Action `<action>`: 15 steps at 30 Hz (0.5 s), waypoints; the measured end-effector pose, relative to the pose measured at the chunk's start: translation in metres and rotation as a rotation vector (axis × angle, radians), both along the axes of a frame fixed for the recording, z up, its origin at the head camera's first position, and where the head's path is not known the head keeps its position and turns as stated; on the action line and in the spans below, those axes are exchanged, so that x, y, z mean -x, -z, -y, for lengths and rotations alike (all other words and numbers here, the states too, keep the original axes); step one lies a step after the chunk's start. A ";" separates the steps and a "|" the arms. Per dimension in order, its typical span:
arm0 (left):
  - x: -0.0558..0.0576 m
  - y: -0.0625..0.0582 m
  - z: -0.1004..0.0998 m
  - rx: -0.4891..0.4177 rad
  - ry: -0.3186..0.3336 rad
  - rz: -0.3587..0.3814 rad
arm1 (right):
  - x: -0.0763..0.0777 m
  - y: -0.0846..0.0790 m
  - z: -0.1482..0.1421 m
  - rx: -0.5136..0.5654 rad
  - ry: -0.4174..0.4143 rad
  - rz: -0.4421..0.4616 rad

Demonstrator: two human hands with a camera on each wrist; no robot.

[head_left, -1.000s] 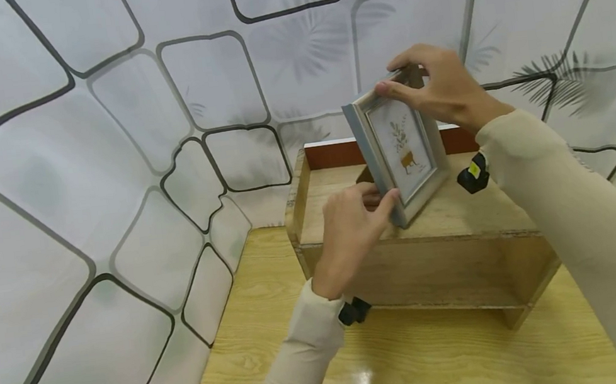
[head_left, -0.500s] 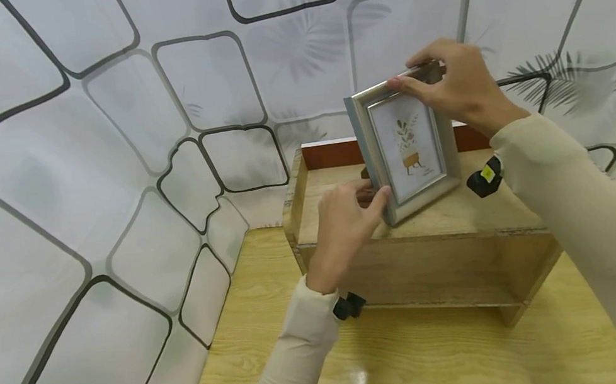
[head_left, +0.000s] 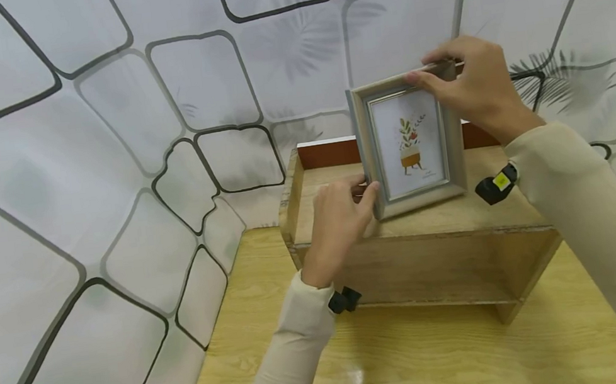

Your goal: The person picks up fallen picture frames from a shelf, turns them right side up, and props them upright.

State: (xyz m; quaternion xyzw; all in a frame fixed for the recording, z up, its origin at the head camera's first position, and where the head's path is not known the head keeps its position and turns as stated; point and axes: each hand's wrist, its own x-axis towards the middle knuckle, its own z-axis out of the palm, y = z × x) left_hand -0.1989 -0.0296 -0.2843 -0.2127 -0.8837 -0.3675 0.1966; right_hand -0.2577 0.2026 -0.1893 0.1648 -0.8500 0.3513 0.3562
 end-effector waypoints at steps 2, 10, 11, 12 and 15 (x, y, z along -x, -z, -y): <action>0.001 0.000 0.000 0.009 -0.006 -0.010 | -0.002 0.001 -0.001 0.017 0.011 0.003; 0.007 0.000 -0.002 0.025 -0.017 -0.013 | -0.010 0.003 -0.001 0.062 0.094 -0.045; 0.008 0.000 -0.002 0.029 -0.020 -0.014 | -0.011 0.004 -0.001 0.061 0.103 -0.057; 0.008 0.000 -0.003 0.032 -0.022 -0.015 | -0.012 0.004 -0.001 0.061 0.114 -0.063; 0.011 0.000 -0.005 0.035 -0.030 -0.019 | -0.014 0.004 0.000 0.069 0.148 -0.076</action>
